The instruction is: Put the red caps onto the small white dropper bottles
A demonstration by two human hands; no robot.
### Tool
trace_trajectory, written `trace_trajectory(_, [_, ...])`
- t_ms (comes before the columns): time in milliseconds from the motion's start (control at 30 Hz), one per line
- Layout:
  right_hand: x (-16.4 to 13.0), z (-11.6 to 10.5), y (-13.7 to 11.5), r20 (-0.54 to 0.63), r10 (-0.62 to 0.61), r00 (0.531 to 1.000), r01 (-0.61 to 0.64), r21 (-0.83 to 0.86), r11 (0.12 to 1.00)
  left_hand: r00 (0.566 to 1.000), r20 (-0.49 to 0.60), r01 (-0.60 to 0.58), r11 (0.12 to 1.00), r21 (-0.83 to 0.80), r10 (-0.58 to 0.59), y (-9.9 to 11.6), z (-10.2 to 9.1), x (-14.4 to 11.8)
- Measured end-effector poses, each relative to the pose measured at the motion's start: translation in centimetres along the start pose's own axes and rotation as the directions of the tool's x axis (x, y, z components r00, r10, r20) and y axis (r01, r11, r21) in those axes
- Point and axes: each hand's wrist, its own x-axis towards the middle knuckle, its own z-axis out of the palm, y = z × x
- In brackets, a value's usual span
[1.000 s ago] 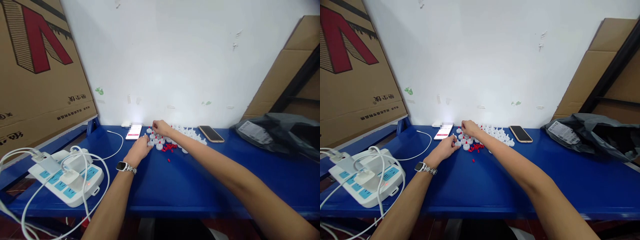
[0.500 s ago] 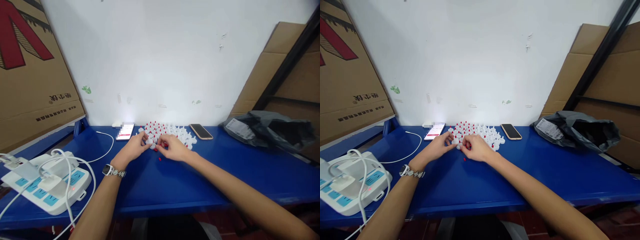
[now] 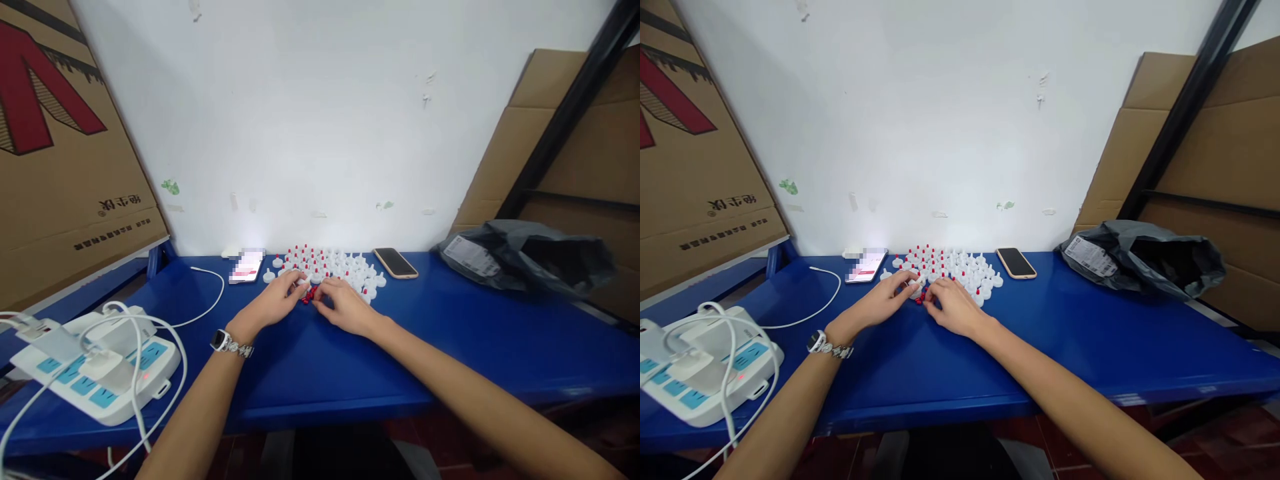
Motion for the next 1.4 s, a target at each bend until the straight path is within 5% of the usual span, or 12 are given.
trace_trajectory(133, [0.4, -0.4, 0.4, -0.172, 0.238, 0.956, -0.175, 0.316, 0.932, 1.0, -0.008, 0.012, 0.999, -0.04, -0.012, 0.6, 0.0, -0.2])
trace_trajectory(300, [1.1, -0.1, 0.8, -0.244, 0.358, 0.901, -0.15, 0.6, 0.786, 0.999, 0.031, -0.011, 0.995, -0.101, 0.014, 1.4, 0.4, -0.4])
trace_trajectory(400, [1.6, 0.2, 0.7, -0.265, 0.402, 0.877, -0.136, 0.664, 0.735, 0.998, 0.05, -0.03, 0.993, -0.117, 0.036, 1.9, 0.7, -0.4])
trace_trajectory(567, [2.1, 0.7, 0.3, -0.373, 0.421, 0.827, -0.149, 0.576, 0.804, 0.998, 0.035, -0.043, 0.992, -0.115, 0.047, 2.5, 1.0, -0.4])
trace_trajectory(767, [2.2, 1.0, 0.2, -0.275, 0.446, 0.852, -0.11, 0.738, 0.666, 0.998, -0.015, -0.055, 0.992, -0.11, 0.054, 2.5, 1.2, -0.5])
trace_trajectory(1000, [2.2, 0.2, 0.4, -0.291, 0.48, 0.828, -0.101, 0.764, 0.637, 1.0, -0.027, -0.01, 0.993, -0.12, 0.007, 2.8, 1.2, -0.5])
trace_trajectory(1167, [2.0, 0.0, 0.4, -0.23, 0.452, 0.862, -0.095, 0.802, 0.589, 1.0, -0.014, -0.028, 0.992, -0.12, 0.027, 3.1, 1.1, -0.7])
trace_trajectory(1400, [1.8, -0.1, -0.9, -0.102, 0.402, 0.91, -0.059, 0.927, 0.37, 0.997, -0.063, -0.05, 0.982, -0.184, 0.039, 3.4, 1.6, -0.7])
